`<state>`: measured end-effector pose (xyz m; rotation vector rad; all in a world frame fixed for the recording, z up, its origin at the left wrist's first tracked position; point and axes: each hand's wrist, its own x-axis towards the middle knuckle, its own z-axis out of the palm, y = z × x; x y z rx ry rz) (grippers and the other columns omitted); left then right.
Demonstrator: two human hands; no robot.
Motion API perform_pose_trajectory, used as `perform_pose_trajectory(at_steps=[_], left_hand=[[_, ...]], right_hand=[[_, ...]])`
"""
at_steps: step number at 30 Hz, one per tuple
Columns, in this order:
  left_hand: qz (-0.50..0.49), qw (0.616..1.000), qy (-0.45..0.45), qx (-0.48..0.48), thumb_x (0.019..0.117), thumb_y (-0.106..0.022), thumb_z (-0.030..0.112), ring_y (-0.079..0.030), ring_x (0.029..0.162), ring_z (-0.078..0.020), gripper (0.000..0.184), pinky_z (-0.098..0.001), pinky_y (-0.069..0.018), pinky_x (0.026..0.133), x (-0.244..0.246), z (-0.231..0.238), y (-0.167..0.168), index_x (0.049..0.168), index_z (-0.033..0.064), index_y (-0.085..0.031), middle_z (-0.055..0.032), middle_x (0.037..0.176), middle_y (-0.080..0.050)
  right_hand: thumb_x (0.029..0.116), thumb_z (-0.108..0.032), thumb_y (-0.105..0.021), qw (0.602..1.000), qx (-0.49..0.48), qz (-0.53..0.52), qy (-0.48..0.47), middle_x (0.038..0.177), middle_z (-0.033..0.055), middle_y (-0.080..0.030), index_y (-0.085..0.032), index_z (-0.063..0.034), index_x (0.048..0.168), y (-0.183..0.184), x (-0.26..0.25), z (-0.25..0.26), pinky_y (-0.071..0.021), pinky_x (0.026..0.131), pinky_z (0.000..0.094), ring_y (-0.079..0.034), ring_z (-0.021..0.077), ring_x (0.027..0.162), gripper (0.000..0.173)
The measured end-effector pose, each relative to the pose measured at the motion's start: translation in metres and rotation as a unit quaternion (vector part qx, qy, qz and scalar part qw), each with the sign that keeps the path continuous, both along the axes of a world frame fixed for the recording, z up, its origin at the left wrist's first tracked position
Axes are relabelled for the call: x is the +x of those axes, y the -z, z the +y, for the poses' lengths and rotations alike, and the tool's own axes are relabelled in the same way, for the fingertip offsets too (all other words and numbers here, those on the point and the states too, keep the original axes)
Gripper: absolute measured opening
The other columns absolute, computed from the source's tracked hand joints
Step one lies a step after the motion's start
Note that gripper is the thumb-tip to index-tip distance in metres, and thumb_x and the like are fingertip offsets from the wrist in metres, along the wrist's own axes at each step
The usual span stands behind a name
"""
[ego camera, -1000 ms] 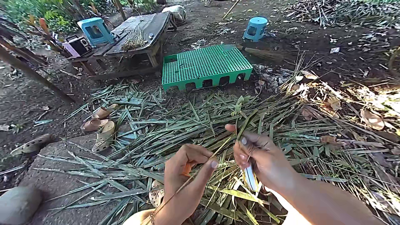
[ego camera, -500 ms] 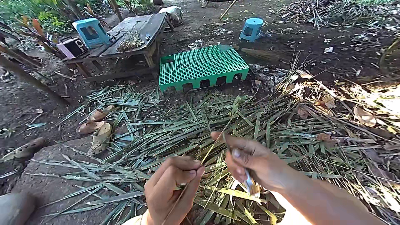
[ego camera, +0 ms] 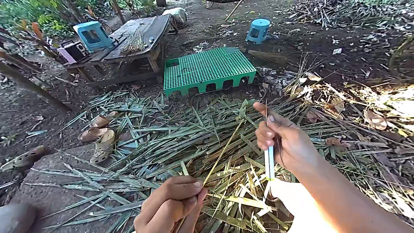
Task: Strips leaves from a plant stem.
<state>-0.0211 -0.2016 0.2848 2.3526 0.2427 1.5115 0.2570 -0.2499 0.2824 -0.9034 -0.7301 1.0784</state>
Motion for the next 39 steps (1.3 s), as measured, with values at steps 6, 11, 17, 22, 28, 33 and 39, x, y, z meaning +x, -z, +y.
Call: perform_pose_trajectory(at_steps=[6,11,17,22,28,33,39], left_hand=[[-0.009,1.000,0.014,-0.016,0.0971,-0.069,0.009,-0.069,0.096,-0.0071,0.022,-0.0215,-0.0602,0.085,0.008,0.001,0.005,0.086,0.0098,-0.050,0.0001,0.095,-0.065],[0.014,0.999,0.027,0.045,0.0974,-0.067,0.005,-0.068,0.096,-0.0111,0.023,-0.0245,-0.0592,0.087,0.010,0.001,0.005,0.085,0.0087,-0.048,-0.0039,0.095,-0.063],[0.028,0.998,0.028,0.056,0.0971,-0.068,0.006,-0.069,0.098,-0.0113,0.023,-0.0244,-0.0599,0.086,-0.002,0.001,0.000,0.086,0.0084,-0.048,-0.0039,0.097,-0.063],[0.004,0.998,0.006,-0.065,0.0978,-0.069,0.014,-0.069,0.098,-0.0032,0.016,-0.0186,-0.0595,0.084,0.000,-0.002,0.003,0.090,0.0132,-0.055,0.0057,0.100,-0.067],[-0.016,0.986,0.037,-0.161,0.0979,-0.070,0.018,-0.069,0.095,-0.0008,0.013,-0.0181,-0.0595,0.083,0.013,-0.009,0.005,0.091,0.0174,-0.059,0.0098,0.096,-0.068],[-0.066,0.956,0.086,-0.273,0.0970,-0.071,0.020,-0.070,0.089,-0.0003,0.007,-0.0178,-0.0598,0.077,0.014,-0.013,-0.001,0.093,0.0232,-0.067,0.0125,0.095,-0.069],[-0.072,0.969,0.054,-0.232,0.0956,-0.073,0.018,-0.070,0.091,-0.0015,0.009,-0.0183,-0.0609,0.078,0.004,-0.009,-0.003,0.093,0.0228,-0.067,0.0129,0.096,-0.070]], right_hand=[[0.1054,-0.024,-0.051,0.943,0.068,-0.020,-0.326,0.070,-0.0168,-0.054,-0.045,-0.0134,0.152,0.008,-0.047,-0.018,-0.0465,0.057,0.0121,-0.053,-0.0061,0.060,0.048],[0.1056,-0.016,-0.049,0.933,0.065,0.007,-0.355,0.072,-0.0169,-0.055,-0.057,-0.0111,0.142,0.006,-0.059,-0.021,-0.0442,0.055,0.0103,-0.051,-0.0076,0.059,0.038],[0.1064,-0.018,-0.042,0.990,0.016,0.046,-0.136,0.062,-0.0102,-0.055,-0.067,-0.0181,0.130,0.003,-0.017,-0.007,-0.0475,0.052,0.0133,-0.052,-0.0026,0.051,0.034],[0.1058,-0.027,-0.048,0.981,0.038,0.033,-0.188,0.063,-0.0135,-0.055,-0.056,-0.0259,0.143,0.005,-0.015,-0.014,-0.0478,0.055,0.0136,-0.054,-0.0037,0.054,0.038],[0.1065,-0.015,-0.047,0.935,0.062,0.030,-0.349,0.072,-0.0163,-0.053,-0.047,-0.0115,0.149,0.003,-0.065,-0.030,-0.0469,0.058,0.0116,-0.053,-0.0064,0.061,0.043],[0.1065,-0.016,-0.045,0.969,0.069,0.027,-0.234,0.068,-0.0165,-0.056,-0.063,-0.0140,0.134,0.003,-0.047,-0.023,-0.0459,0.055,0.0117,-0.053,-0.0061,0.058,0.033],[0.1104,-0.023,-0.031,0.998,0.009,0.061,-0.021,0.056,-0.0091,-0.049,-0.063,-0.0213,0.130,-0.003,0.002,-0.010,-0.0482,0.050,0.0155,-0.051,-0.0007,0.048,0.038]])
